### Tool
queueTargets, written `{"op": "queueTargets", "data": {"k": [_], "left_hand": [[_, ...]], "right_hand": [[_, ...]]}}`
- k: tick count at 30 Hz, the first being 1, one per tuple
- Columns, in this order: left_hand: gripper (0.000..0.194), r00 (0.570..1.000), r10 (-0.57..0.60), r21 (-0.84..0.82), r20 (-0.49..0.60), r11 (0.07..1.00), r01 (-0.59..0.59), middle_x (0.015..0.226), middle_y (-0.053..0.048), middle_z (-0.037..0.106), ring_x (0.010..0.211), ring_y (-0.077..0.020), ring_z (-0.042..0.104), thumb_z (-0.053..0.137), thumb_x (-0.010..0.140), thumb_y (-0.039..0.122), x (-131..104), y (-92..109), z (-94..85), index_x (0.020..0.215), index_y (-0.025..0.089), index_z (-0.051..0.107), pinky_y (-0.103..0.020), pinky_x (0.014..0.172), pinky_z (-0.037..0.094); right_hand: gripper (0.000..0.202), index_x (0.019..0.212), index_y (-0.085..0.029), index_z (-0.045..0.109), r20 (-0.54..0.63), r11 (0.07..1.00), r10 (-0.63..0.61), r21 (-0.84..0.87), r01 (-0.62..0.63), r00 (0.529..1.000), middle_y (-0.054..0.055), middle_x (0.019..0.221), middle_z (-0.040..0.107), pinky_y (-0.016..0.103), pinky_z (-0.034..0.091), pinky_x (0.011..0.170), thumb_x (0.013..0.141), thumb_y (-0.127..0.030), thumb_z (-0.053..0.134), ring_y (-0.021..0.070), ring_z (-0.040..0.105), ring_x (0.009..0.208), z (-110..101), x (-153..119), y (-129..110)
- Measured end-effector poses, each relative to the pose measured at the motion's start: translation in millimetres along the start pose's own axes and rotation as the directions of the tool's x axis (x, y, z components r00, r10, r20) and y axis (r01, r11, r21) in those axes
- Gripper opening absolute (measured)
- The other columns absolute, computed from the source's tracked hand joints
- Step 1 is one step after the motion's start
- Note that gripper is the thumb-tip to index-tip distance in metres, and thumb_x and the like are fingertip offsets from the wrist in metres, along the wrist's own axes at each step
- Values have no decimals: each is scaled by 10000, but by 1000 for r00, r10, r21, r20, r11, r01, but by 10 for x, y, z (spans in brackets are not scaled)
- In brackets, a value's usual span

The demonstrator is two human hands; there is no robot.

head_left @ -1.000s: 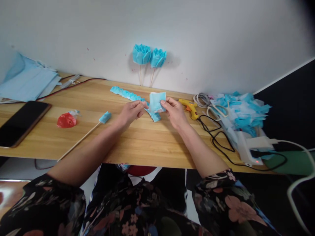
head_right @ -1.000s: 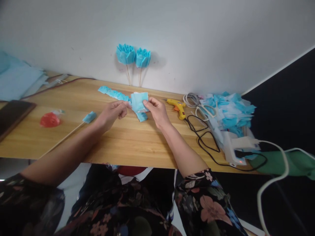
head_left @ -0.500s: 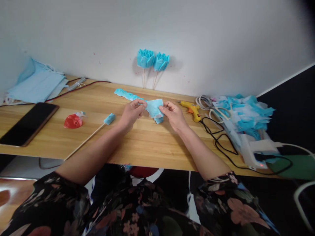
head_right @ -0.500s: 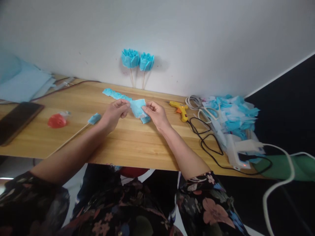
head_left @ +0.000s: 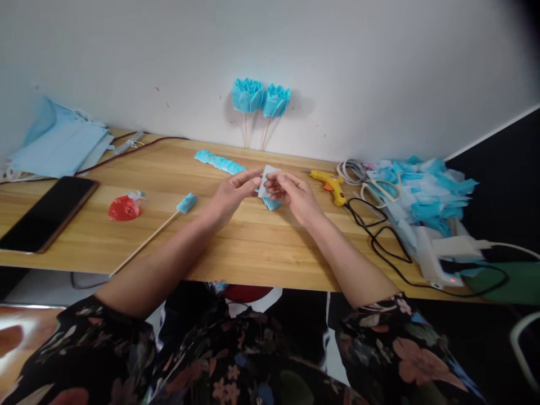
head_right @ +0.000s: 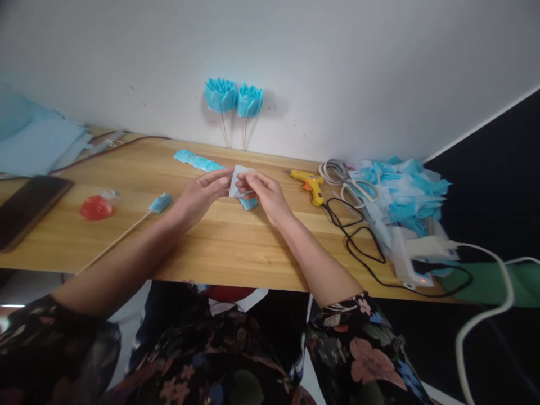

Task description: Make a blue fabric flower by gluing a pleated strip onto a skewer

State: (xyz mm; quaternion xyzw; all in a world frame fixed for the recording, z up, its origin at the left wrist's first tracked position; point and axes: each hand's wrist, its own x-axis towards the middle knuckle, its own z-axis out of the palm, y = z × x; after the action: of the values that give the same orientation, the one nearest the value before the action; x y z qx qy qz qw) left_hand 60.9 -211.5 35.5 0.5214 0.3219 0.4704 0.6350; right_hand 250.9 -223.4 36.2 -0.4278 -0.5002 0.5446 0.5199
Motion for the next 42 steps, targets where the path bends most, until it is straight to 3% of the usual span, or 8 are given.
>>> {"op": "queueTargets", "data": {"k": [7, 11, 15, 19, 22, 28, 35, 42], "left_hand": [[360, 987, -55, 13, -153, 998, 58, 944, -40, 740, 798, -120, 662, 747, 814, 166, 79, -79, -65, 1168, 160, 688, -267, 798, 517], [281, 969, -91, 10, -230, 995, 96, 776, 0, 693, 646, -94, 583, 660, 804, 83, 97, -61, -67, 1076, 140, 700, -239, 679, 476], [224, 980, -9, 52, -197, 998, 19, 751, 8, 690, 648, -98, 596, 675, 813, 102, 73, -33, -45, 1028, 143, 723, -230, 662, 472], [184, 991, 70, 123, -118, 991, -55, 794, -13, 736, 694, -113, 640, 676, 835, 120, 33, -34, -4, 1005, 146, 740, -237, 684, 495], [197, 991, 110, 180, -73, 979, -96, 869, -37, 771, 758, -128, 675, 678, 844, 128, 15, -53, 22, 1027, 150, 748, -247, 719, 508], [174, 981, 142, 184, -133, 976, -117, 847, -41, 754, 749, -132, 661, 669, 868, 131, 29, -67, 0, 1027, 146, 741, -252, 704, 505], [406, 978, 118, 142, -174, 985, -93, 991, -46, 727, 824, -156, 664, 790, 830, 206, 42, -32, 2, 1224, 187, 695, -267, 730, 503], [153, 990, -73, 100, -124, 991, 85, 709, -20, 687, 609, -116, 569, 754, 854, 289, 35, -60, -30, 797, 147, 754, -244, 591, 438]], "right_hand": [[449, 1052, -235, 774, 119, 1000, 2, -16, 0, 993, 50, 989, 772, 269, 587, 685, 831, -625, 783, 163, 725, 850, 19, -53, -57], [386, 957, -243, 768, -14, 976, -182, -127, 179, 983, 15, 816, 705, 255, 547, 607, 858, -616, 757, 144, 663, 748, -40, -25, -90], [489, 1116, -278, 752, -118, 922, -322, -265, 282, 939, 41, 1059, 749, 338, 595, 887, 821, -668, 759, 199, 693, 1035, -108, 26, -112], [661, 1325, -295, 673, 59, 947, -202, -243, 211, 977, 73, 1323, 717, 415, 563, 1027, 786, -661, 787, 258, 655, 1243, -90, 31, -46], [676, 1378, -291, 645, 135, 958, -109, -249, 140, 985, 69, 1275, 738, 415, 587, 953, 787, -574, 812, 257, 698, 1137, -60, 23, 45], [479, 1254, -238, 705, 83, 967, -97, -229, 114, 992, 27, 999, 767, 337, 576, 793, 802, -378, 782, 183, 705, 862, -82, 63, 124], [400, 1202, -237, 712, 39, 952, -141, -267, 146, 989, 27, 996, 770, 337, 581, 809, 816, -328, 758, 178, 715, 872, -61, 47, 78], [498, 1345, -271, 622, 42, 914, -236, -329, 237, 971, 52, 1111, 767, 372, 600, 836, 870, -389, 710, 196, 716, 919, -31, 11, 33]]}}
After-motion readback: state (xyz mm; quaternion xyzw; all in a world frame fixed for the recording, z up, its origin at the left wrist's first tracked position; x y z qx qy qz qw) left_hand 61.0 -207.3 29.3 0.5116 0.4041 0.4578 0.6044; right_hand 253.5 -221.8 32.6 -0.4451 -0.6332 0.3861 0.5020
